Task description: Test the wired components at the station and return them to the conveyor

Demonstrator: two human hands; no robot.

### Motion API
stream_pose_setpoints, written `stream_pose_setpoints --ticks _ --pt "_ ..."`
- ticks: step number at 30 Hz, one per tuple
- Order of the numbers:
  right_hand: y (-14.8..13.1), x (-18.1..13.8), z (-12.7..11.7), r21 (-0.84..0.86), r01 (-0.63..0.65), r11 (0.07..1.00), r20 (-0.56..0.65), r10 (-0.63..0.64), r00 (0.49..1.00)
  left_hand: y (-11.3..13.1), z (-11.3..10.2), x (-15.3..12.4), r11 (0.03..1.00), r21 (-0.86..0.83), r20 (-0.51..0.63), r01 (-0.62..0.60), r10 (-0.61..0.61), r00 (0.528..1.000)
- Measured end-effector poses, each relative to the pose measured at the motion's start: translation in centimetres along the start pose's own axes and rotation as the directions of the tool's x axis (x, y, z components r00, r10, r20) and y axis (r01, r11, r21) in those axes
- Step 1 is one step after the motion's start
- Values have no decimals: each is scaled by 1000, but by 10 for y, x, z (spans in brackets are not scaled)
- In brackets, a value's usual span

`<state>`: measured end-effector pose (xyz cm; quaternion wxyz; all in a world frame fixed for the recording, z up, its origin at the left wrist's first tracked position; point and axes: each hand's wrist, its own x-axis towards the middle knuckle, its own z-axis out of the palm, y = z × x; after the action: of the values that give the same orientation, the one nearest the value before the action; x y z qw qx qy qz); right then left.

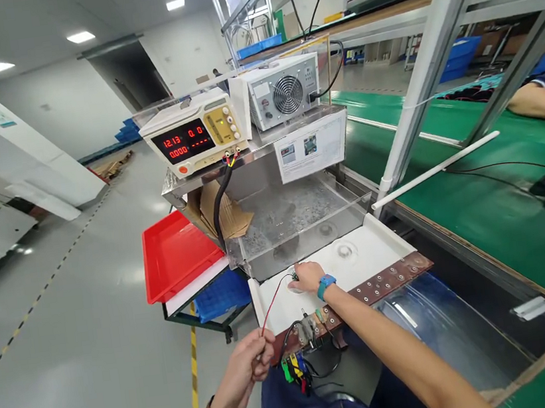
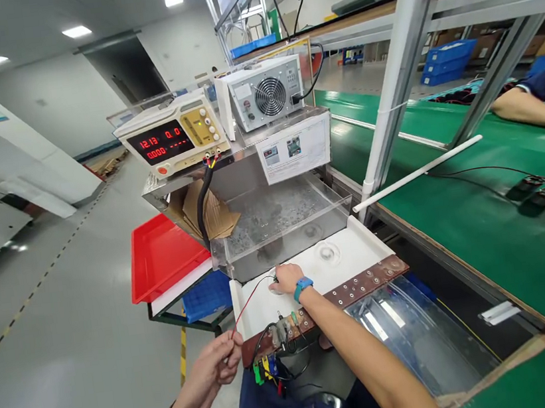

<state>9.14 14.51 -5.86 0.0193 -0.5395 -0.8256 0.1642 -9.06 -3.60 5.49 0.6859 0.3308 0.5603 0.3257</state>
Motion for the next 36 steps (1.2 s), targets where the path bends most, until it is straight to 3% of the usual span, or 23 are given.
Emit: stream_pose_setpoints --ticks 2,5,8,12,25,29,36 --pt "1 -1 1 8 31 999 -1 -31 1000 5 18 5 992 -121 101 -20 32 994" --pt "4 -3 2 21 81 997 -9 -81 997 12 40 19 986 -149 161 -71 95 982" --pt "5 -3 3 38 74 997 5 -74 997 14 55 40 984 -155 162 -84 109 981" --pt "7 0 5 55 53 997 25 -54 998 6 66 68 985 -110 83 -136 145 986" --pt "12 8 15 67 49 997 8 -49 999 -20 66 112 922 168 -176 -348 375 910" --pt "11 10 17 62 38 997 -3 -38 999 -25 66 118 897 239 -195 -372 420 887" --pt "10 12 18 67 -4 998 6 4 1000 -38 67 131 885 293 -171 -361 420 891"
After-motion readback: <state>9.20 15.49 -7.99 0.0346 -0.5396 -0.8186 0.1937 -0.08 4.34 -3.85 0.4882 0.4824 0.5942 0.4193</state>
